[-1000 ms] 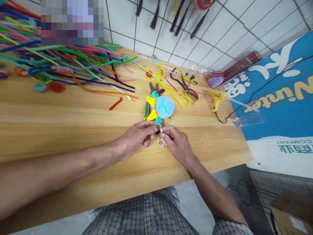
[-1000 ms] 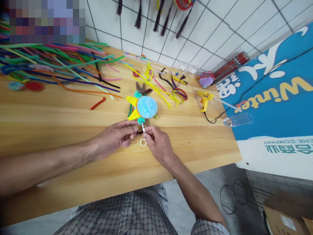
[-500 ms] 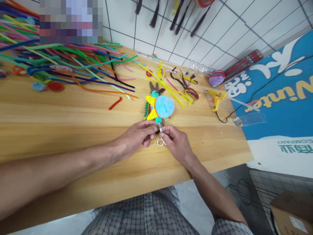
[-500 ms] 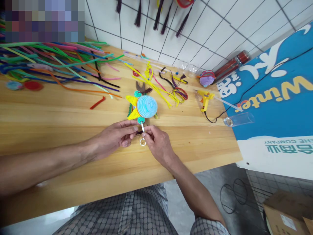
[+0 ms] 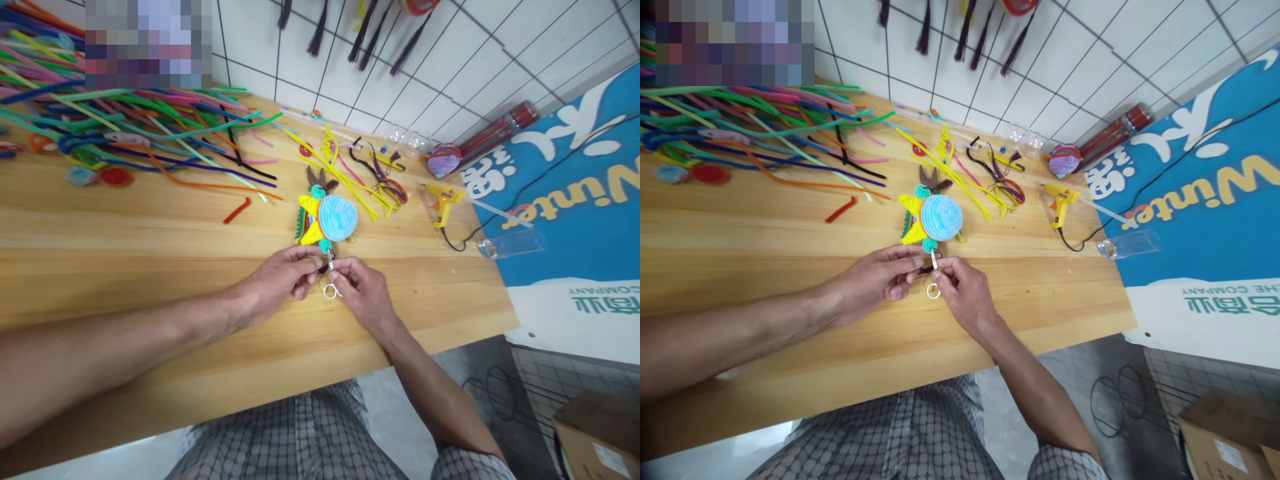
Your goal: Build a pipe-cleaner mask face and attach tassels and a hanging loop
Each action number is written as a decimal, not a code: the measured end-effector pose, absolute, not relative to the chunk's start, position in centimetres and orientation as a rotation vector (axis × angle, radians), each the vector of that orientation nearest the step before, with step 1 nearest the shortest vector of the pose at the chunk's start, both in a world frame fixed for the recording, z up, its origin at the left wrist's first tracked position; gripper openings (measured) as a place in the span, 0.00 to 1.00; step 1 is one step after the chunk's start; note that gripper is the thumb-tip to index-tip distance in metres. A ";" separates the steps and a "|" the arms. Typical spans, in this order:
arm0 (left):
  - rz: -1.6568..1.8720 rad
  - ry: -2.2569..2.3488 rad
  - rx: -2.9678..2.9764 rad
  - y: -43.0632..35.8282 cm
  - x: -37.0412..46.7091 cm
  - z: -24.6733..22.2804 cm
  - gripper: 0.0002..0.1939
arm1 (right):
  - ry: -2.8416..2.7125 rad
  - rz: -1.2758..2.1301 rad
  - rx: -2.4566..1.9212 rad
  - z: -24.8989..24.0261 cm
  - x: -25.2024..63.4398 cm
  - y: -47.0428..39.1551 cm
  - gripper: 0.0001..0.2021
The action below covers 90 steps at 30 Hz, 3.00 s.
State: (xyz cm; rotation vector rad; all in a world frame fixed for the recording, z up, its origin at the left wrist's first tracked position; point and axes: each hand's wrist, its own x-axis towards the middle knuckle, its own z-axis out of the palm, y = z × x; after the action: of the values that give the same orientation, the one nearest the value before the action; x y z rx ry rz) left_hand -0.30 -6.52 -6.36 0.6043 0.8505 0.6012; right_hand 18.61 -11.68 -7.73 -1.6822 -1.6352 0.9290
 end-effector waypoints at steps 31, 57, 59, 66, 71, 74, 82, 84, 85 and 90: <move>0.593 0.830 0.603 -6.4 -0.4 -6.7 0.03 | -1.649 0.947 -1.695 -7.8 18.5 -11.3 0.10; 0.639 0.844 0.575 -6.3 0.5 -6.2 0.13 | -1.669 0.927 -1.611 -7.9 18.7 -11.0 0.06; 0.658 0.856 0.575 -6.4 0.6 -6.1 0.14 | -1.673 0.932 -1.616 -7.8 18.7 -10.9 0.06; 0.651 0.915 0.554 -6.4 0.5 -5.9 0.16 | -1.691 0.919 -1.610 -7.5 18.5 -10.8 0.04; 0.652 0.927 0.572 -6.5 0.6 -5.8 0.17 | -1.712 0.904 -1.598 -7.5 18.7 -10.8 0.03; 0.661 0.958 0.576 -6.6 0.8 -5.8 0.17 | -1.739 0.896 -1.578 -7.6 18.8 -10.7 0.03; 0.708 0.995 0.600 -7.2 1.5 -5.5 0.16 | -1.760 0.891 -1.553 -7.7 18.8 -10.6 0.04; 0.716 0.999 0.598 -7.3 1.7 -5.4 0.16 | -1.758 0.902 -1.537 -7.7 18.8 -10.5 0.04; 0.721 1.004 0.593 -7.3 1.8 -5.3 0.16 | -1.755 0.910 -1.528 -7.8 18.8 -10.5 0.04; 0.758 1.044 0.554 -7.6 2.4 -5.3 0.15 | -1.753 0.921 -1.514 -7.8 18.7 -10.4 0.04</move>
State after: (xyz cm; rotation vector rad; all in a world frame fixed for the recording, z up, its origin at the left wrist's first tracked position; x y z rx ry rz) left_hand 2.41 -7.59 -5.26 0.5537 1.0442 0.7584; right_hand 18.75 -10.40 -7.83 -1.5143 -1.7534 0.9211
